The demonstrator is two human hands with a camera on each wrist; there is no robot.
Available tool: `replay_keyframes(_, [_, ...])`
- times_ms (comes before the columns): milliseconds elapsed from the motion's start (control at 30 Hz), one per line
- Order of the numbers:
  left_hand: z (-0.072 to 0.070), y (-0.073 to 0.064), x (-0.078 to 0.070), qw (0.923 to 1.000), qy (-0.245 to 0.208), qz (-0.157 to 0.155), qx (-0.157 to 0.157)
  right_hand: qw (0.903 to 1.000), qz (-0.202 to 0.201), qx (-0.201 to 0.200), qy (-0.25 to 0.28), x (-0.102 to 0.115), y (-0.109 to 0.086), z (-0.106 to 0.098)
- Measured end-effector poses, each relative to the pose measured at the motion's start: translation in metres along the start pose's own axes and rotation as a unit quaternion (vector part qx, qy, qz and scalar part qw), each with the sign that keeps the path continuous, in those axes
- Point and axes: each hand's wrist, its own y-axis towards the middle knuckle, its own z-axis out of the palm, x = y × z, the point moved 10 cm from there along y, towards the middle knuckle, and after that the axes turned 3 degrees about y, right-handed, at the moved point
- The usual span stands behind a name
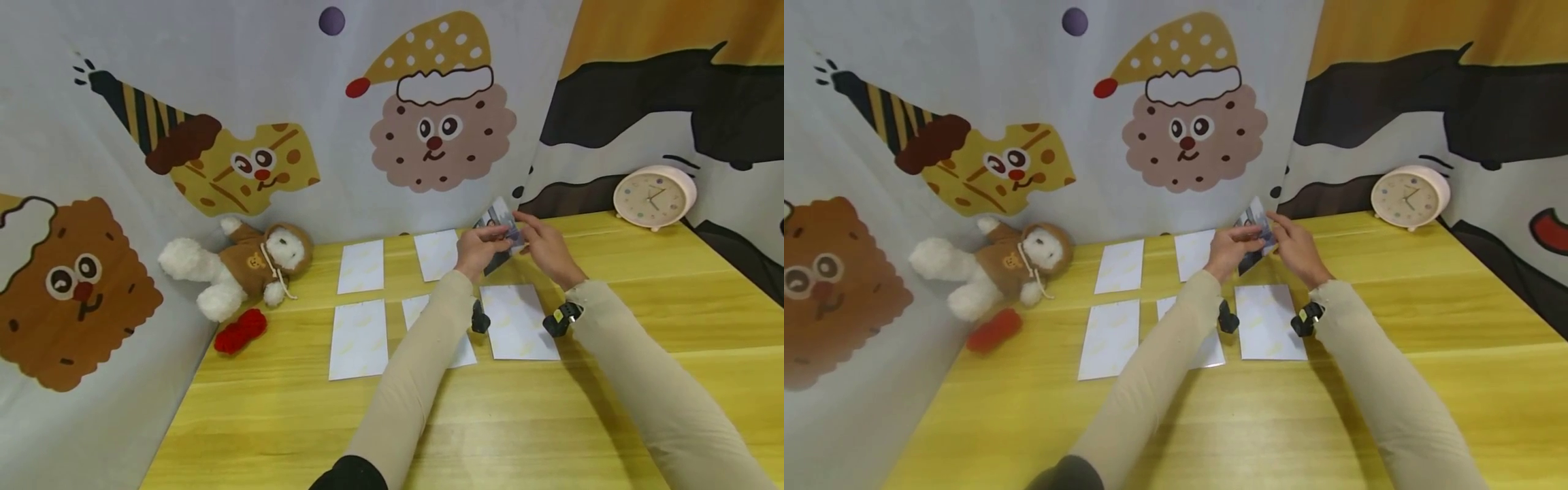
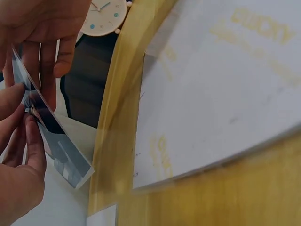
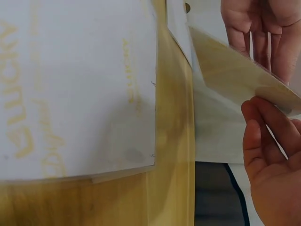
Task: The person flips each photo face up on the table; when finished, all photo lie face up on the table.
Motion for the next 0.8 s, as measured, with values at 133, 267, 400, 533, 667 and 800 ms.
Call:
replay_keyframes(133, [-0.001, -0.001, -0.009, 0.9988, 0.037, 0.032, 0.0, 0.9998, 0.014, 0.013, 0.006, -0.002, 0.0, 0.002])
replay_keyframes(267, [0.0, -0.004, -0.014, 0.9963, 0.07, 0.048, 0.011, 0.9997, 0.019, 0.011, 0.005, -0.006, 0.0, 0.002])
replay_keyframes(400, [-0.005, -0.006, -0.017, 0.988, 0.143, 0.057, 0.002, 0.9997, 0.015, -0.007, 0.016, -0.009, 0.0, -0.002])
replay_keyframes(533, [-0.017, -0.006, -0.02, 0.9727, 0.222, 0.062, -0.027, 0.9984, 0.026, -0.014, 0.048, -0.012, -0.001, -0.005])
replay_keyframes(667, [-0.028, -0.005, -0.011, 0.9762, 0.208, 0.02, -0.059, 0.9955, 0.049, -0.018, 0.08, -0.014, -0.002, -0.007])
replay_keyframes(800, [-0.033, -0.004, 0.0, 0.985, 0.156, -0.017, -0.071, 0.9925, 0.061, -0.033, 0.101, -0.018, -0.004, -0.01])
